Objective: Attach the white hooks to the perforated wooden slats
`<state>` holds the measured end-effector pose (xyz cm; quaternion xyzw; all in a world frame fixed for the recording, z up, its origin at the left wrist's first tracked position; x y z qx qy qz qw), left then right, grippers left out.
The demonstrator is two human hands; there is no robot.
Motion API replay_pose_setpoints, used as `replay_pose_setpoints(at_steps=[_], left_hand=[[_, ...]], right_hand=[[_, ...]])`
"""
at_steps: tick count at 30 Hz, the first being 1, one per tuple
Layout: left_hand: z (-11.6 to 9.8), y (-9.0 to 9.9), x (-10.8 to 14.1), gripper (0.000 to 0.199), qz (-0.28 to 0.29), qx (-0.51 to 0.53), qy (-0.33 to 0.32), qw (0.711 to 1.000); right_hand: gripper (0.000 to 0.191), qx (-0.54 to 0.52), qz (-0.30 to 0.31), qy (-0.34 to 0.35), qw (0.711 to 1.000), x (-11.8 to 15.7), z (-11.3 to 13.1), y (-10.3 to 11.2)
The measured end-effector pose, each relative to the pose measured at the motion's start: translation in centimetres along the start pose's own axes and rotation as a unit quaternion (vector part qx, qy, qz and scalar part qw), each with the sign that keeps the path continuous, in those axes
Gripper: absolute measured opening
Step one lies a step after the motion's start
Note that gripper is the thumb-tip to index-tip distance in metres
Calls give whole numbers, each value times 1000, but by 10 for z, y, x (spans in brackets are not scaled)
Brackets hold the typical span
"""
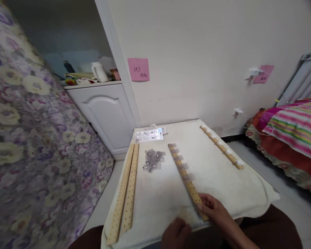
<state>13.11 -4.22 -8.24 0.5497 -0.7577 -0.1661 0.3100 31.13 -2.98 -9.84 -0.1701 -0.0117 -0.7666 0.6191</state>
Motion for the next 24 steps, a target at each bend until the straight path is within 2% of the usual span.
replay_pose_setpoints(at_steps=[3,6,10,13,18,24], left_hand=[[-3,1,1,23,5,0,-6,1000],[-4,2,3,25,8,0,-6,1000],[-3,0,3,27,10,-10,3,1000],[-4,-2,2,25,4,-13,-1,1000],[-5,-4,1,22,2,-17,11,1000],[-5,-1,3,23,-8,-11,3,1000]], right_hand=[[54,82,-28,48,995,7,4,0],[62,184,-57,103,976,18,12,-3],[52,266,-68,154,949,28,22,-11],[43,340,-87,160,923,29,27,-13],[37,488,-102,138,856,33,37,-17],[31,561,-98,161,806,37,44,-25]])
Point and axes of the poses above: each hand's wrist, its own x-axis away from the middle knuckle, its own y-axis out of the back of the hand, z = x × y, the point moved 6 cm from there along -x, towards the middle knuckle, and after that the axes turned 9 degrees about -z, right-handed, at the moved point
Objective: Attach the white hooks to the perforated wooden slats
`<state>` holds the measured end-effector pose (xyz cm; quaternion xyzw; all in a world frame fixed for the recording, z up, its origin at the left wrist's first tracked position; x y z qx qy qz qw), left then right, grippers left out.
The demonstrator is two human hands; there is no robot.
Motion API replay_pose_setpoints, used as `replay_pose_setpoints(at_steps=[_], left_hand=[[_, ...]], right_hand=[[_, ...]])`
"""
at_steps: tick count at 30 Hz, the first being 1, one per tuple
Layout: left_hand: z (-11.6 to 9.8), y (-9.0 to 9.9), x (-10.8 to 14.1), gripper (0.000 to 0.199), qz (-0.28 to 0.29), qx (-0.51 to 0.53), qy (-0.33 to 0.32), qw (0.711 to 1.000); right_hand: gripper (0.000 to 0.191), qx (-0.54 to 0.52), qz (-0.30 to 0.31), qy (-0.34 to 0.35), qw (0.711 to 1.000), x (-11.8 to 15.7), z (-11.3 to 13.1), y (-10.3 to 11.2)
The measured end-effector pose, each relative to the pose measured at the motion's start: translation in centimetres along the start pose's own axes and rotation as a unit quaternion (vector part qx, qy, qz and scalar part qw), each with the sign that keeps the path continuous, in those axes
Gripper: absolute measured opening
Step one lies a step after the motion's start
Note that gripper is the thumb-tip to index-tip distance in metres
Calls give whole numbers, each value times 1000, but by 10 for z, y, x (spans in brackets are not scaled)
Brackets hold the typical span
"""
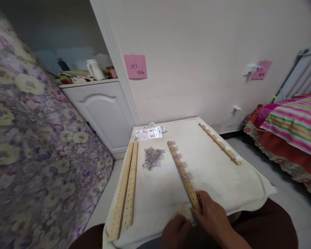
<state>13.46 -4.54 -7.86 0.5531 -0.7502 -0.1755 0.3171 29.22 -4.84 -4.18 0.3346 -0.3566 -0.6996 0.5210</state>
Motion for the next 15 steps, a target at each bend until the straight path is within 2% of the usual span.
replay_pose_setpoints(at_steps=[11,13,15], left_hand=[[10,0,-4,22,-29,-1,-21,999],[11,9,-5,21,-61,3,-45,997],[7,27,-6,21,-119,12,-108,987]], right_hand=[[34,1,8,2,1000,3,-5,-10],[35,-35,1,5,999,4,-8,-10],[36,-87,-5,11,996,3,-13,-8]])
Point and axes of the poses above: each hand's wrist, its own x-axis away from the middle knuckle, its own y-axis out of the back of the hand, z = x × y, the point moved 6 cm from there along -x, towards the middle knuckle, and after that the axes turned 9 degrees about -z, right-handed, at the moved point
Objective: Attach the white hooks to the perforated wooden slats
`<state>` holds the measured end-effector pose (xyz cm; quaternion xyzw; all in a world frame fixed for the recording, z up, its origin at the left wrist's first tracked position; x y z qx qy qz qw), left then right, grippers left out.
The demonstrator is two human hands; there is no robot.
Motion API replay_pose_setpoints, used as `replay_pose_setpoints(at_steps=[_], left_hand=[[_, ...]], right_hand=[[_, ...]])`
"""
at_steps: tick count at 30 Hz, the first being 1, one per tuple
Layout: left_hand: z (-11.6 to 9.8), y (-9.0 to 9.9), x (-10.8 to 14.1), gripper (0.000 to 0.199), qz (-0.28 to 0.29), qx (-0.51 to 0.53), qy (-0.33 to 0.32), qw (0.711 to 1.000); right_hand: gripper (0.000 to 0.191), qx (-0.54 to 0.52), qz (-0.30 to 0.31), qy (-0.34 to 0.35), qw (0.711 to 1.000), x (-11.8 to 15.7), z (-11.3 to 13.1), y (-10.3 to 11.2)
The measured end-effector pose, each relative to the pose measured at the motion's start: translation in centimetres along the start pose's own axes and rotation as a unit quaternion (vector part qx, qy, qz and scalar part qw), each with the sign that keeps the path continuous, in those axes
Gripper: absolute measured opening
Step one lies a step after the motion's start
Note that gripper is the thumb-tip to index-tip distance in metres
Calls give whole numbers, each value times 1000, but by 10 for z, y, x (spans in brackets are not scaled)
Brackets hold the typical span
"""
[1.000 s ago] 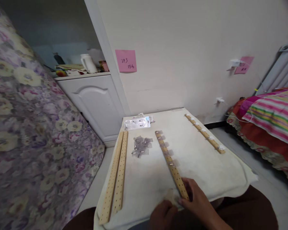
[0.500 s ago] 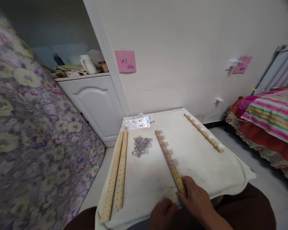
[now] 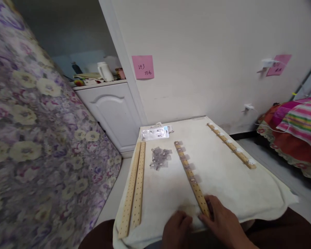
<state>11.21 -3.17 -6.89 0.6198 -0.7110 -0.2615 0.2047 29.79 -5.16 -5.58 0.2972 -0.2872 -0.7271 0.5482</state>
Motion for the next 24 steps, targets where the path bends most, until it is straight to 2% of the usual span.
replay_pose_setpoints(at_steps=[2,3,4,6,9,12,16,20,24], left_hand=[[-8,23,-8,22,-68,3,-88,994],[-12,33,-13,24,-79,-4,-134,988],[-12,44,-20,26,-101,-20,-140,985],[-6,67,-40,26,-172,-66,-99,978],[4,86,-75,28,-228,-158,-21,961],[9,90,-108,30,-239,-259,26,936],[14,90,-136,20,-239,-294,43,924],[14,90,-142,16,-237,-309,33,920],[10,92,-129,17,-241,-321,29,915]], right_hand=[[35,-54,-1,6,999,-3,-5,2],[33,-77,0,10,997,-6,-8,3],[31,-95,0,13,995,-9,-12,5],[28,-117,0,18,993,-15,-18,6],[25,-123,3,11,992,-23,-29,3],[25,-127,12,-6,992,-25,-37,-3],[28,-130,19,-15,991,-23,-40,-6],[28,-129,39,-8,991,-23,-39,-6],[28,-131,41,-3,991,-23,-40,-4]])
Point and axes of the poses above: each hand's wrist, its own x-axis away from the middle knuckle, its own y-axis out of the back of the hand, z = x × y, the point moved 6 cm from there along -x, towards the middle knuckle, and after that the axes turned 9 degrees about -z, right-handed, at the moved point
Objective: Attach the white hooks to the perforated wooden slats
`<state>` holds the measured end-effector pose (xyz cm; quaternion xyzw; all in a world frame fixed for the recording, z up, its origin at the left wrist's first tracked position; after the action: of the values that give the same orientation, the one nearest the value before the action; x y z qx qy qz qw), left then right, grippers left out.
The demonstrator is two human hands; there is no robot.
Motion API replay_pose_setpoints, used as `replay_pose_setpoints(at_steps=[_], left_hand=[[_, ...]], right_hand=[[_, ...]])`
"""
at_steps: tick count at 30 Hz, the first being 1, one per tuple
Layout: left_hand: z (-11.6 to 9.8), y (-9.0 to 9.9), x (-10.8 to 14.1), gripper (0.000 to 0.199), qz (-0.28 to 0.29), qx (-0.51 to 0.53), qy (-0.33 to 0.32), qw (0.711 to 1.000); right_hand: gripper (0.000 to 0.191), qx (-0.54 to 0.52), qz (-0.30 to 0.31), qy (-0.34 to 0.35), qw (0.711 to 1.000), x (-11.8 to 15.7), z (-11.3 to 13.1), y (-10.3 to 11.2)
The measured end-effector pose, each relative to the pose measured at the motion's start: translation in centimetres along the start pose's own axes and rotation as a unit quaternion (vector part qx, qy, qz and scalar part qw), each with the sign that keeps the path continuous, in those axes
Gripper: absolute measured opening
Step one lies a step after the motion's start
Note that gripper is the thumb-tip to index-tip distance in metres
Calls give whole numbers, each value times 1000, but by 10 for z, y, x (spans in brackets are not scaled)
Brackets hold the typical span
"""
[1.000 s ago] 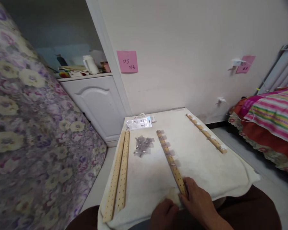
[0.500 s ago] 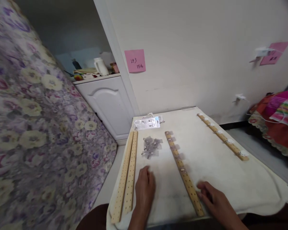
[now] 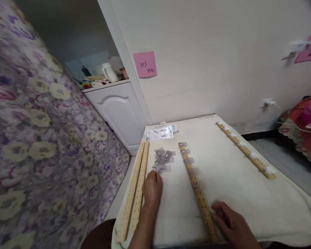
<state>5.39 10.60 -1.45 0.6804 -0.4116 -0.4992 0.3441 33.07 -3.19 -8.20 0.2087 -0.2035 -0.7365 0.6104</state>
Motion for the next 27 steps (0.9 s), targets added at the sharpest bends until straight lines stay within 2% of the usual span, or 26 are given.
replay_pose_setpoints(at_steps=[7,15,19,23,27], left_hand=[[-6,32,24,17,-33,-17,-30,999],[-22,48,24,13,-5,-45,-114,992],[-19,58,18,13,-18,-44,-113,992],[-15,74,15,11,-41,-22,-83,995],[-23,91,23,14,-51,45,-74,995]], right_hand=[[27,-36,-5,18,999,1,6,6],[24,-31,-2,32,999,4,12,12],[24,-39,-3,37,999,5,10,11],[25,-58,5,30,998,6,10,11],[26,-119,22,6,993,4,12,14]])
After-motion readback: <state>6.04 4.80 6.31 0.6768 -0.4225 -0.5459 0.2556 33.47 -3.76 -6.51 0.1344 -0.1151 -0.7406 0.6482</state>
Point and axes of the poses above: each hand's wrist, its own x-axis away from the middle knuckle, its own y-axis out of the back of the hand, z = x × y, the point moved 6 cm from there along -x, towards the middle knuckle, and after that the axes turned 9 degrees about -z, right-handed, at the moved point
